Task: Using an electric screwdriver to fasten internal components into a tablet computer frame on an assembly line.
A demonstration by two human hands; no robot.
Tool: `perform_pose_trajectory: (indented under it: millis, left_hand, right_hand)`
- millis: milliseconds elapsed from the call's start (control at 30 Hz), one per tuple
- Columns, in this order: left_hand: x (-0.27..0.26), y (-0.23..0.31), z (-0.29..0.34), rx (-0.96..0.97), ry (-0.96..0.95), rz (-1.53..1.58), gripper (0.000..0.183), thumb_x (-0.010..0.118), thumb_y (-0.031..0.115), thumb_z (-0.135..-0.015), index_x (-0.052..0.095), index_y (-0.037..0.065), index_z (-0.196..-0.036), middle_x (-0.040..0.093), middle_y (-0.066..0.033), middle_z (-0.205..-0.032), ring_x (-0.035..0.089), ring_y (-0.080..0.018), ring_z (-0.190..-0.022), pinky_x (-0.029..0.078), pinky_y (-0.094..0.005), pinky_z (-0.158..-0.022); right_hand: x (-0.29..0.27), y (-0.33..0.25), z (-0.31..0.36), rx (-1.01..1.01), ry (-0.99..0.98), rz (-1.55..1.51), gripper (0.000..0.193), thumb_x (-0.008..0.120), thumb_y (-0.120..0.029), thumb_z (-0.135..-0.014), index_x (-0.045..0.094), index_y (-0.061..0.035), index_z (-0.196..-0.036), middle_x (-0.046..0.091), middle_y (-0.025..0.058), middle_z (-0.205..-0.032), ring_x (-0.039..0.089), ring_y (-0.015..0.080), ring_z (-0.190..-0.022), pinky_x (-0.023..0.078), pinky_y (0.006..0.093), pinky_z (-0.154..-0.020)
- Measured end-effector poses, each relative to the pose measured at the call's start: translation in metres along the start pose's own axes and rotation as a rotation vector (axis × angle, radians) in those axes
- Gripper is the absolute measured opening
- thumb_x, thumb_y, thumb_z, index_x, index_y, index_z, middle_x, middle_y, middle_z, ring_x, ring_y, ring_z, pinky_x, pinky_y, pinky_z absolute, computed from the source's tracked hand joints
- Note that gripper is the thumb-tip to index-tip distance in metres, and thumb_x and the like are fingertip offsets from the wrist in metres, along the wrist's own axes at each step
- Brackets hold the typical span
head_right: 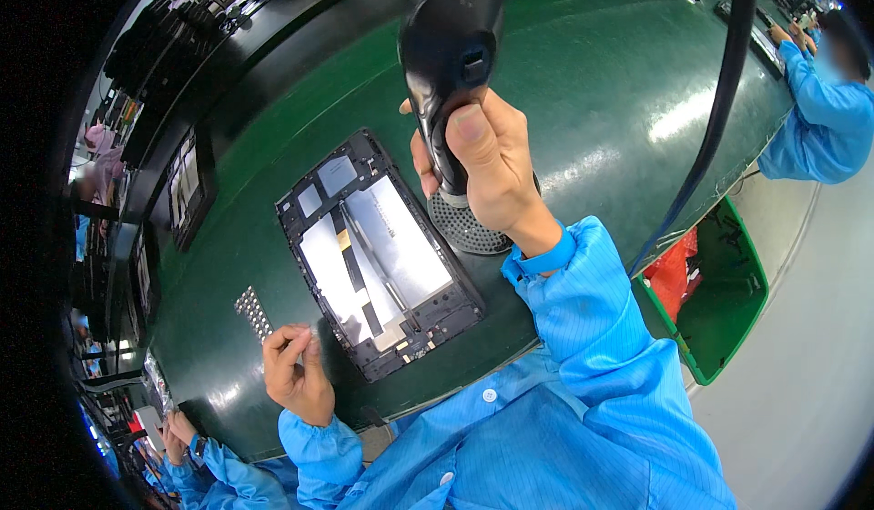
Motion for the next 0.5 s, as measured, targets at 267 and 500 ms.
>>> perform_pose_trajectory:
  millis: [267, 500]
  left_hand:
    - [-0.007, -0.029, -0.002, -0.493, 0.028, 0.309, 0.009, 0.068, -0.006, -0.076, 0.064, -0.007, -0.083, 0.066, -0.0118, -0.077, 0.065, -0.0176, -0.072, 0.052, -0.0262, -0.067]
    - [0.009, -0.046, -0.031, -0.544, -0.123, 0.579, 0.013, 0.069, -0.001, -0.079, 0.063, -0.008, -0.089, 0.067, -0.0104, -0.079, 0.064, -0.0127, -0.069, 0.052, -0.0235, -0.063]
  right_hand:
    - [0.004, -0.006, 0.002, 0.009, -0.019, 0.056, 0.086, 0.039, -0.071, -0.083, 0.048, 0.008, -0.115, 0.057, 0.0084, -0.069, 0.053, 0.0131, -0.054, 0.043, 0.0252, -0.047]
    - [0.046, -0.021, 0.0, 0.069, -0.071, -0.096, 0.1, 0.025, -0.084, -0.075, 0.043, 0.0052, -0.117, 0.054, 0.0088, -0.067, 0.055, 0.0175, -0.055, 0.045, 0.0284, -0.047]
Point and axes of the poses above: each hand's wrist, its own z-axis away from the middle knuckle, its own x-axis out of the palm, y = z × x, the point moved 3 cm from there along -z, towards the middle knuckle
